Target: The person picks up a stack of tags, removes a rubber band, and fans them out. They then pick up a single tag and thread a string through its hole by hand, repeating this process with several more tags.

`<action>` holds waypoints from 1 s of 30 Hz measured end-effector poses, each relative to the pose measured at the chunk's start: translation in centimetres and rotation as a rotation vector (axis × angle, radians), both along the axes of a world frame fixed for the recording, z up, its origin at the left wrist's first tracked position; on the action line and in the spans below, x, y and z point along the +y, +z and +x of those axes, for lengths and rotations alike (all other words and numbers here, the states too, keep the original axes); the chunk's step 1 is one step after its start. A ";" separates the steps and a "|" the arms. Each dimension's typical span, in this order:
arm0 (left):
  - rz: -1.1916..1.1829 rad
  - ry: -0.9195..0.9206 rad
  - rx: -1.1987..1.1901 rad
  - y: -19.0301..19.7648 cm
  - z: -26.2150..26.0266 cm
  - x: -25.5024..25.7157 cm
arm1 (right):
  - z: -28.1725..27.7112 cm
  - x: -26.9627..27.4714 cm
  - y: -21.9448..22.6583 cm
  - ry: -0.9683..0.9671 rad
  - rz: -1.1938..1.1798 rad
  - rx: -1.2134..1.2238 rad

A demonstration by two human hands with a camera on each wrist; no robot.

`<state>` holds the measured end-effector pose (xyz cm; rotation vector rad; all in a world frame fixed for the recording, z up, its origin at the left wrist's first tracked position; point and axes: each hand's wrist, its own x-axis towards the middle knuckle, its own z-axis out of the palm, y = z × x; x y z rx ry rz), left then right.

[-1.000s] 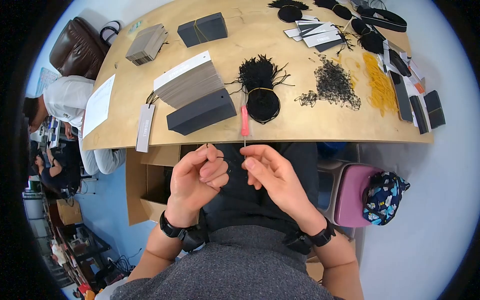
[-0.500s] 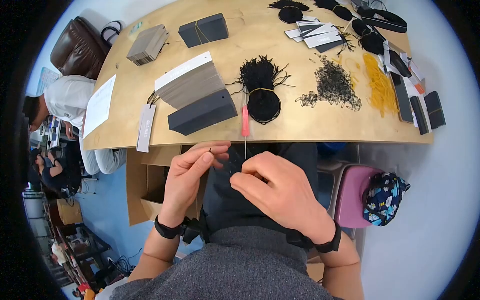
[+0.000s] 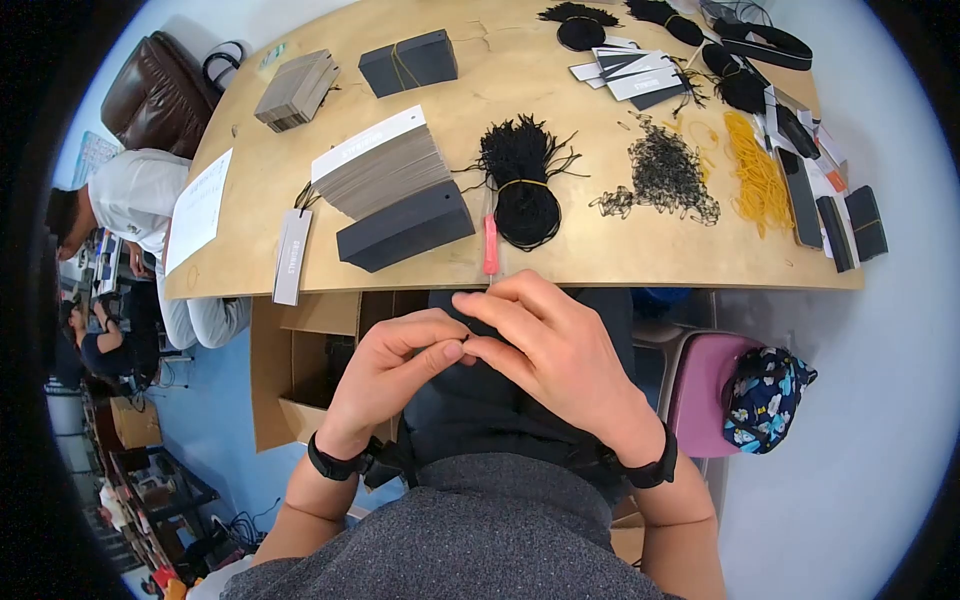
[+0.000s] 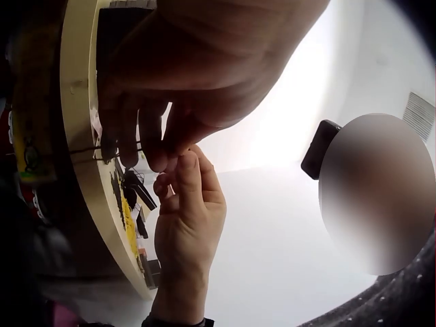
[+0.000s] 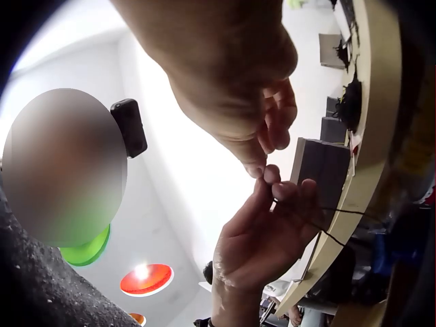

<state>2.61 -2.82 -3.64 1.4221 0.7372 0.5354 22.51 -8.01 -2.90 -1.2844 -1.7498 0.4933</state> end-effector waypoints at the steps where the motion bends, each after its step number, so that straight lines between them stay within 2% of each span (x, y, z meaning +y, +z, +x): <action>1: 0.067 -0.039 0.055 0.0 -0.1 0.2 | 0.2 0.0 -0.2 -0.002 0.001 0.000; 3: 0.137 -0.081 0.108 0.0 0.0 0.3 | 0.8 -0.1 -0.9 0.113 -0.040 -0.012; 4: 0.126 0.010 0.116 0.1 0.3 0.0 | 0.7 -0.2 -0.8 0.107 -0.039 -0.017; 5: 0.114 0.100 0.120 0.1 0.6 -0.3 | 0.5 -0.4 -0.8 0.097 -0.130 0.108; 6: 0.116 0.091 0.107 -0.1 0.8 -0.5 | 0.3 -0.6 -0.7 0.084 -0.219 0.230; 8: 0.168 0.144 0.094 -0.9 0.9 -0.7 | 0.7 -0.8 -0.7 0.064 -0.342 0.297; 10: 0.187 0.143 0.056 -1.5 1.2 -1.0 | 2.2 -0.2 -0.9 -0.002 -0.303 0.230; 12: -0.119 0.265 -0.110 -1.6 1.4 -1.4 | 5.1 0.9 -2.3 -0.316 -0.131 -0.083; 13: -0.116 0.262 -0.117 -1.7 1.4 -1.4 | 6.3 1.5 -2.5 -0.465 -0.112 -0.142; 14: -0.147 0.267 -0.099 -1.7 1.3 -1.3 | 7.7 2.1 -3.1 -0.561 -0.100 -0.251; 16: -0.208 0.280 -0.062 -1.7 1.3 -1.2 | 9.7 3.0 -4.2 -0.636 -0.090 -0.296; 23: -0.213 0.224 -0.049 -2.1 1.7 -1.4 | 10.3 4.1 -5.3 -0.622 -0.054 -0.458; 25: -0.217 0.226 -0.059 -2.0 1.8 -1.4 | 10.0 4.0 -5.5 -0.683 -0.011 -0.546; 29: -0.254 0.260 -0.077 -2.2 1.9 -1.0 | 9.9 3.2 -6.1 -0.750 -0.031 -0.566; 30: -0.276 0.268 -0.103 -2.3 2.1 -0.8 | 9.7 2.7 -5.9 -0.719 -0.057 -0.422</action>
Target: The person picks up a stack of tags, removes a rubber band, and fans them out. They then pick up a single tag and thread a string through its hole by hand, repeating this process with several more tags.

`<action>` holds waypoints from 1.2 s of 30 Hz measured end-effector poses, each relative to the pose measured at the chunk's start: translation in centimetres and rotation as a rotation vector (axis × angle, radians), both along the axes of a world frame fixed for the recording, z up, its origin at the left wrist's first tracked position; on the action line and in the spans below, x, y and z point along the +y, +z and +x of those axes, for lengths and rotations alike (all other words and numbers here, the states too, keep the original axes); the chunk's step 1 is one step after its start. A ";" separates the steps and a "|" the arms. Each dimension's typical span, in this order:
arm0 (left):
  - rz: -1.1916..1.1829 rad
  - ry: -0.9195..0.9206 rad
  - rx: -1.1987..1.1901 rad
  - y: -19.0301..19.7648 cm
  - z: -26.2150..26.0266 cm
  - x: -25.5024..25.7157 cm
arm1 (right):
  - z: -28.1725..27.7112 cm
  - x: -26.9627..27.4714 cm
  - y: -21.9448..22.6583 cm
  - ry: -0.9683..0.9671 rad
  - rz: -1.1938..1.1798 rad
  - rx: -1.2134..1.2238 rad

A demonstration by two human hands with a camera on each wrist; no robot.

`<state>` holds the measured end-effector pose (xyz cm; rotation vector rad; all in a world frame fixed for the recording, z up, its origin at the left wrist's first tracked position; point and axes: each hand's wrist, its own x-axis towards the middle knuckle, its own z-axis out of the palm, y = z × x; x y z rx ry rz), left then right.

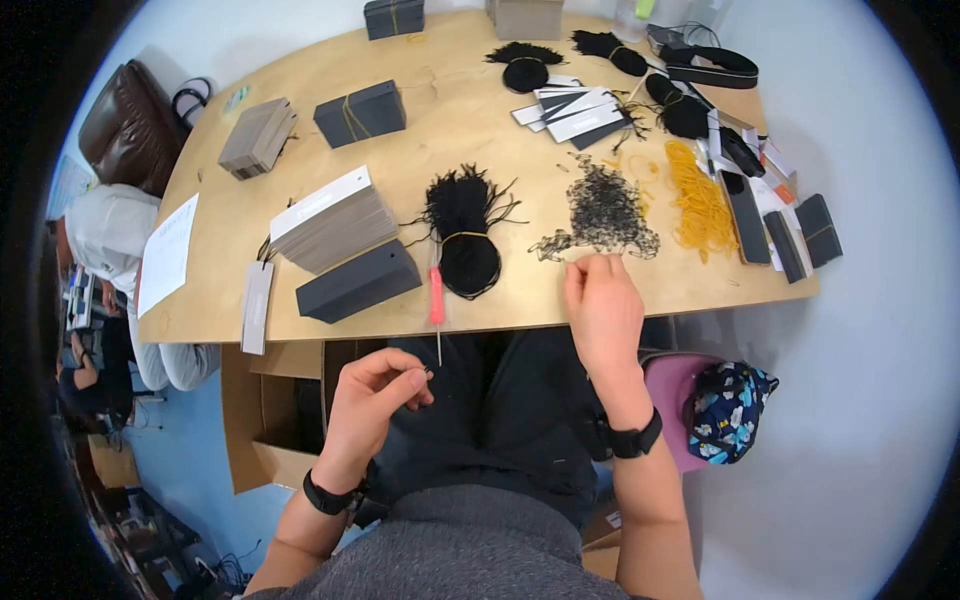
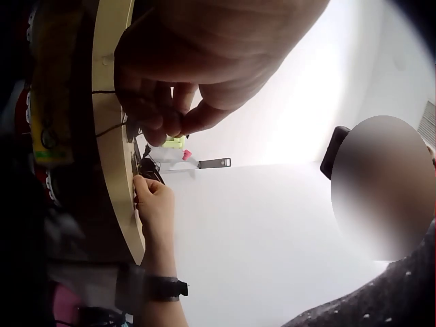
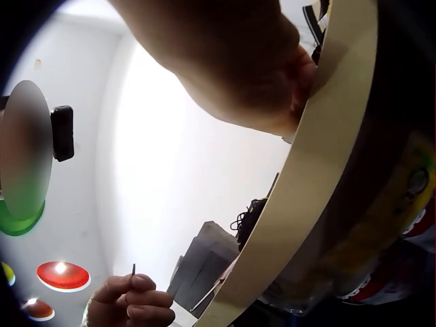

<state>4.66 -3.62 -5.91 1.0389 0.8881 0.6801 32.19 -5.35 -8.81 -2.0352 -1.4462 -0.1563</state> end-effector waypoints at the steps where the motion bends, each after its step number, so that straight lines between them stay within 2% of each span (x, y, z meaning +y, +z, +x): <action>1: -0.019 0.014 -0.024 -0.1 0.0 0.1 | -0.5 -0.5 0.2 0.032 0.019 0.147; 2: -0.025 0.030 -0.013 -0.2 0.1 0.2 | -1.4 -1.0 0.7 0.046 0.011 0.158; 4: -0.043 0.008 -0.069 -0.4 0.4 0.4 | -3.5 -2.3 2.2 0.213 -0.208 1.046; 6: -0.061 0.014 -0.070 -0.5 0.5 0.5 | -5.8 -3.1 3.2 0.344 -0.264 1.350; 9: -0.067 -0.016 -0.103 -0.6 0.3 0.6 | -7.7 -3.2 3.4 0.450 -0.324 1.514; 15: -0.061 -0.039 -0.093 -0.7 -0.3 0.7 | -7.8 -2.2 3.2 0.515 -0.475 1.589; 25: -0.065 -0.068 -0.108 -1.0 -0.4 0.8 | -8.2 -2.1 3.1 0.494 -0.529 1.561; 27: -0.055 -0.077 -0.118 -1.0 -0.4 0.8 | -8.5 -2.2 4.2 0.426 -0.605 1.351; 28: -0.055 -0.076 -0.117 -1.0 -0.4 0.8 | -8.6 -2.4 4.3 0.427 -0.605 1.351; 30: -0.075 -0.071 -0.143 -1.0 -0.5 0.9 | -8.8 -2.9 4.3 0.524 -0.202 0.773; 31: -0.075 -0.068 -0.143 -1.0 -0.6 0.9 | -8.8 -2.9 4.6 0.526 -0.202 0.773; 33: -0.096 -0.084 -0.154 -0.9 -0.6 0.9 | -8.7 -2.8 5.3 0.609 -0.050 0.558; 34: -0.097 -0.085 -0.152 -0.8 -0.6 0.9 | -8.6 -2.7 5.2 0.608 -0.051 0.560; 36: -0.096 -0.083 -0.133 -0.5 -0.4 1.0 | -8.1 -2.3 4.9 0.734 0.036 0.300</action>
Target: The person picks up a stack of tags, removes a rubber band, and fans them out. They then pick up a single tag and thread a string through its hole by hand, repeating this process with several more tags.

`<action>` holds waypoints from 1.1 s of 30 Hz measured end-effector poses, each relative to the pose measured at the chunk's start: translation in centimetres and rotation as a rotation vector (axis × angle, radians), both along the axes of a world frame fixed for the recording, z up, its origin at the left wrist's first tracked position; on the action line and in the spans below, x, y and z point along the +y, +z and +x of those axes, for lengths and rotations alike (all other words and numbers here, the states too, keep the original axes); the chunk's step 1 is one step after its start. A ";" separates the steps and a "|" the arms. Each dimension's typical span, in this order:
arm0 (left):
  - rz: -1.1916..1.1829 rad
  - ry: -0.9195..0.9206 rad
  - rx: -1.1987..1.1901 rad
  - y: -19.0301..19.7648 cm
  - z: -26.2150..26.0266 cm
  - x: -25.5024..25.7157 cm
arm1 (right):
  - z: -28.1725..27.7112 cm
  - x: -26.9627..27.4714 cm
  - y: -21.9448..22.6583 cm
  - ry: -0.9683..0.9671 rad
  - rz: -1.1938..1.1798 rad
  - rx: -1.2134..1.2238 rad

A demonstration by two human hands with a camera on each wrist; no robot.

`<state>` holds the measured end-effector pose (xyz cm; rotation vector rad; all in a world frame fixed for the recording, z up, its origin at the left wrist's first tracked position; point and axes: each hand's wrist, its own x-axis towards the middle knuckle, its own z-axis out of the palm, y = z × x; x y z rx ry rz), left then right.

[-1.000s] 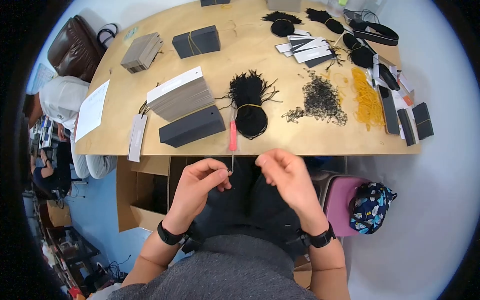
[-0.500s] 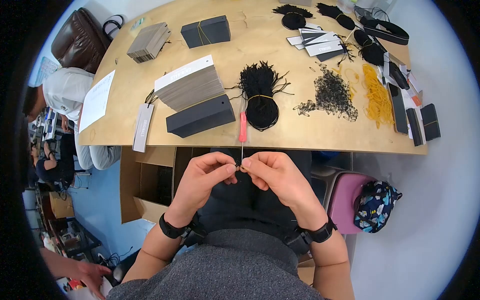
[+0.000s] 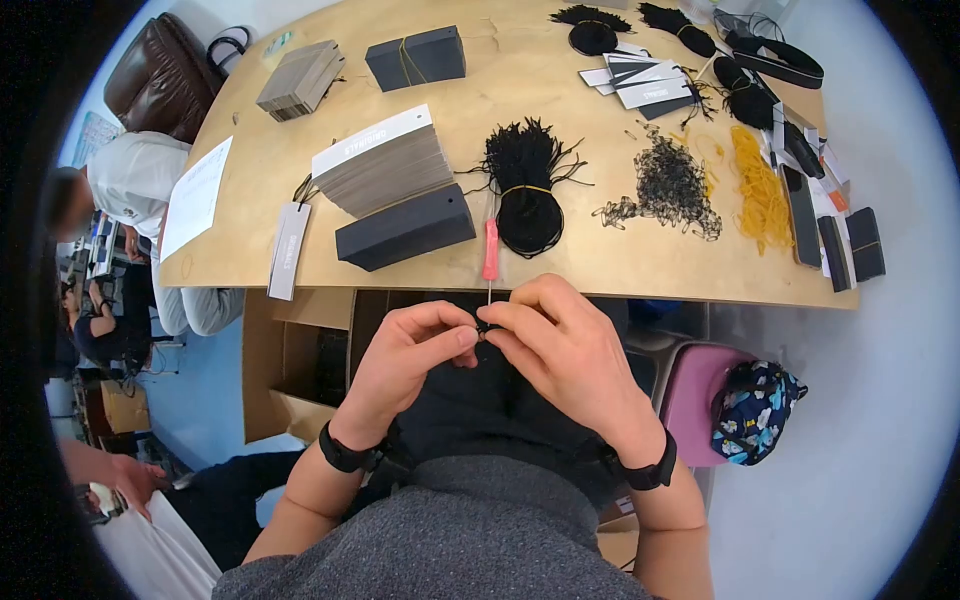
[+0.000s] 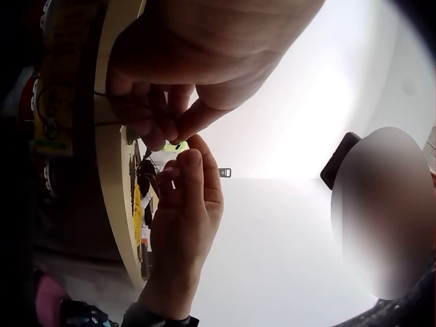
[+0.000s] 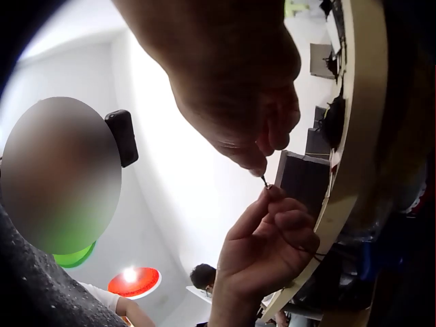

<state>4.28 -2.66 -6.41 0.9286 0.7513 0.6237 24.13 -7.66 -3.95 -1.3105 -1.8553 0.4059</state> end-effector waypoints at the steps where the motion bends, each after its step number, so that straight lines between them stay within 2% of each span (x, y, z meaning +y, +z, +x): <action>1: 0.000 0.002 0.002 0.0 0.0 0.0 | 0.2 0.1 -0.1 0.002 0.000 0.002; 3: 0.033 -0.044 -0.006 -0.1 0.0 0.0 | 0.4 0.3 -0.2 0.066 0.056 -0.086; 7: 0.037 -0.037 0.024 0.0 -0.2 -0.1 | 0.0 0.3 0.5 0.072 0.086 -0.143; 10: -0.105 0.009 -0.061 -0.9 -0.8 -0.1 | -0.2 0.5 0.7 0.085 0.128 -0.167; 16: -0.179 0.008 -0.140 -1.8 -2.1 -0.8 | -0.8 1.7 -0.1 -0.061 0.223 -0.170; 18: -0.482 0.031 -0.533 -1.2 -2.1 -1.1 | -1.4 1.6 -0.6 -0.054 0.232 -0.238; 19: -0.481 0.035 -0.534 -1.1 -1.8 -1.2 | -1.8 1.5 -0.8 -0.050 0.232 -0.238; 21: -0.185 0.200 -0.221 -0.9 -1.3 -1.3 | -2.5 0.8 -1.2 0.035 0.182 -0.145; 22: -0.185 0.202 -0.223 -0.8 -1.3 -1.2 | -2.6 0.6 -1.2 0.037 0.183 -0.147; 24: 0.744 0.222 0.318 -0.4 -1.0 -1.0 | -2.6 0.0 -0.9 -0.010 0.015 -0.012; 25: 0.900 0.204 0.402 0.2 -0.9 -1.1 | -2.5 -0.3 -0.6 -0.023 -0.093 0.077; 26: 0.899 0.199 0.400 0.1 -0.8 -1.3 | -2.4 -0.4 -0.3 -0.028 -0.095 0.077; 28: 1.150 0.191 0.484 0.0 -0.7 -1.6 | -2.2 -0.6 0.3 0.003 -0.387 0.254; 29: 1.155 0.188 0.482 0.2 -0.7 -1.6 | -2.1 -0.6 0.5 0.006 -0.386 0.254; 30: 1.155 0.191 0.483 0.5 -0.7 -1.5 | -1.9 -0.6 0.7 0.015 -0.395 0.290; 32: 0.936 0.135 0.336 0.9 -1.0 -1.0 | -1.9 -0.6 1.1 0.028 -0.406 0.325; 33: 0.935 0.138 0.338 0.7 -1.2 -1.0 | -2.0 -0.6 1.5 0.031 -0.342 0.292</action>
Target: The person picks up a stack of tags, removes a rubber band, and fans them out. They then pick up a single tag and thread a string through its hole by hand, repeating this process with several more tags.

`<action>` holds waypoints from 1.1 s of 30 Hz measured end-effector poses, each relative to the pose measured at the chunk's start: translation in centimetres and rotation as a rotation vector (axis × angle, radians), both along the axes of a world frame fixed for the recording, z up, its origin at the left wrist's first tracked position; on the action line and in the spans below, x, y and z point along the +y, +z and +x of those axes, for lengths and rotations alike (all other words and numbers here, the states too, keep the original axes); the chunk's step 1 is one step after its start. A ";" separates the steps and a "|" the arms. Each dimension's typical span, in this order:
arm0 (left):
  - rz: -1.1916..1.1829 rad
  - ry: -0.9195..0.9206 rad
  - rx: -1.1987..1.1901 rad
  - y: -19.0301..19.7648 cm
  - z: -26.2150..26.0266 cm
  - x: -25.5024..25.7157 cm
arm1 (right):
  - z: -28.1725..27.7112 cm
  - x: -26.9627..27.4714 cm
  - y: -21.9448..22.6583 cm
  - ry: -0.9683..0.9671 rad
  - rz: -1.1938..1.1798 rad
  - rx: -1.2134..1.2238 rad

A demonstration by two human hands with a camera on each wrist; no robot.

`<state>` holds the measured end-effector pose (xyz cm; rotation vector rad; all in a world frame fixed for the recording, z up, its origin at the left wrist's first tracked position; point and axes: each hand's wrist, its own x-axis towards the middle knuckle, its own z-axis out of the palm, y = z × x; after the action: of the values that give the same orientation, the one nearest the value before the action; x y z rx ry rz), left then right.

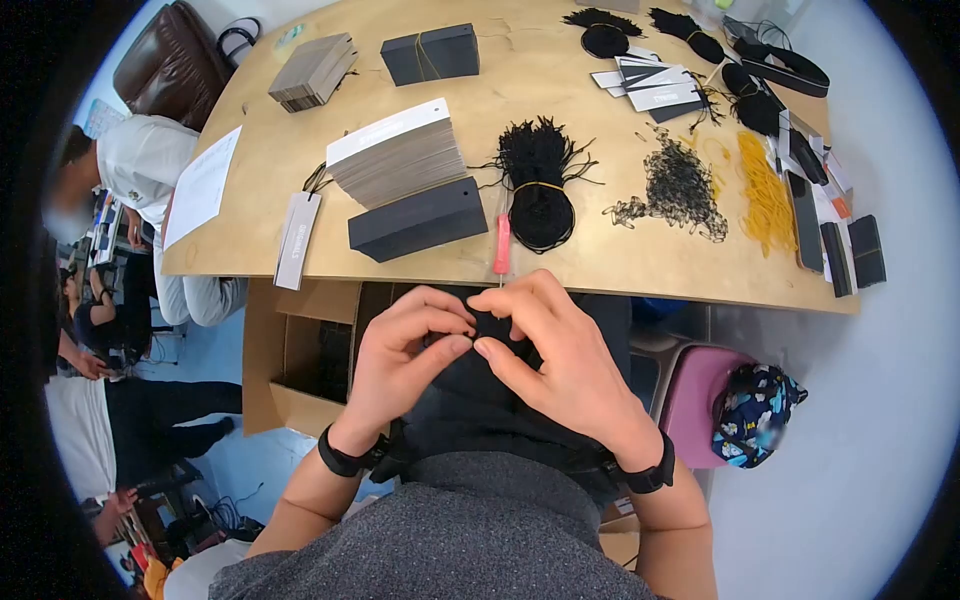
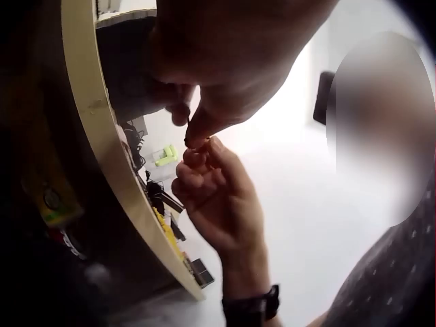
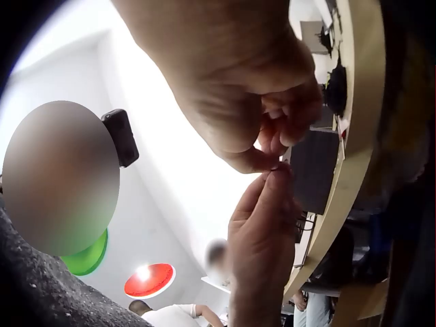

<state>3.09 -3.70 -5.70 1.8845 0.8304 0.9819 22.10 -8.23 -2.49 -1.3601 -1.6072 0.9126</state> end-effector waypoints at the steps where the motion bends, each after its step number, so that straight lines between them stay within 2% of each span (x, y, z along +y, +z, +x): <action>1: -0.296 -0.060 -0.128 -0.3 -0.2 0.0 | -0.1 0.0 0.2 -0.003 0.065 -0.031; 2: -0.592 -0.122 -0.256 -0.4 -0.4 0.1 | 0.1 0.0 -0.2 -0.004 0.066 -0.029; 3: -0.591 -0.124 -0.254 -0.3 -0.6 0.1 | 0.5 0.1 -0.7 0.045 0.080 -0.082; 5: -0.845 -0.176 -0.329 0.1 -0.8 0.2 | 1.1 -0.1 -0.9 0.093 0.096 -0.134; 8: -0.805 -0.121 -0.317 0.3 -0.4 0.3 | 1.2 -0.2 -0.5 0.157 0.124 -0.163; 10: -0.833 -0.127 -0.284 0.2 -0.7 0.4 | 0.8 0.3 -0.4 0.033 0.358 -0.239; 11: -0.859 -0.134 -0.250 0.2 -0.9 0.4 | 0.8 0.5 -0.4 0.031 0.356 -0.238; 13: -0.881 -0.157 -0.229 0.4 -1.0 0.4 | 1.0 1.1 -0.4 0.147 0.482 -0.366; 18: -0.881 -0.174 -0.207 0.3 -1.3 0.5 | 0.9 1.3 -0.8 0.180 0.499 -0.443; 21: -0.913 -0.096 -0.212 1.0 -1.0 0.3 | 0.6 1.0 -0.8 0.166 0.499 -0.444; 24: -0.839 -0.036 -0.111 1.3 -0.7 0.2 | 0.6 1.1 -1.4 0.153 0.552 -0.496; 26: -0.609 -0.024 0.027 1.0 -0.6 0.2 | 0.6 1.3 -1.8 0.147 0.597 -0.544; 27: -0.609 -0.026 0.028 0.9 -0.5 0.0 | 0.4 1.4 -1.9 0.160 0.599 -0.587; 29: -0.037 0.111 0.209 0.7 0.2 -0.5 | 0.4 1.6 -2.1 0.171 0.599 -0.630; 30: 0.106 0.155 0.216 0.4 0.5 -0.6 | 0.4 1.7 -2.3 0.157 0.565 -0.632; 32: 0.061 0.178 0.196 0.7 0.8 -0.6 | 0.2 1.9 -2.3 0.146 0.533 -0.632; 33: 0.015 0.199 0.175 0.8 0.8 -0.6 | 0.0 2.0 -2.2 0.059 0.558 -0.570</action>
<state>3.90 -4.32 -4.93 1.9479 1.1348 0.9530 22.13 -6.25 -4.74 -1.2201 -2.1264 0.0581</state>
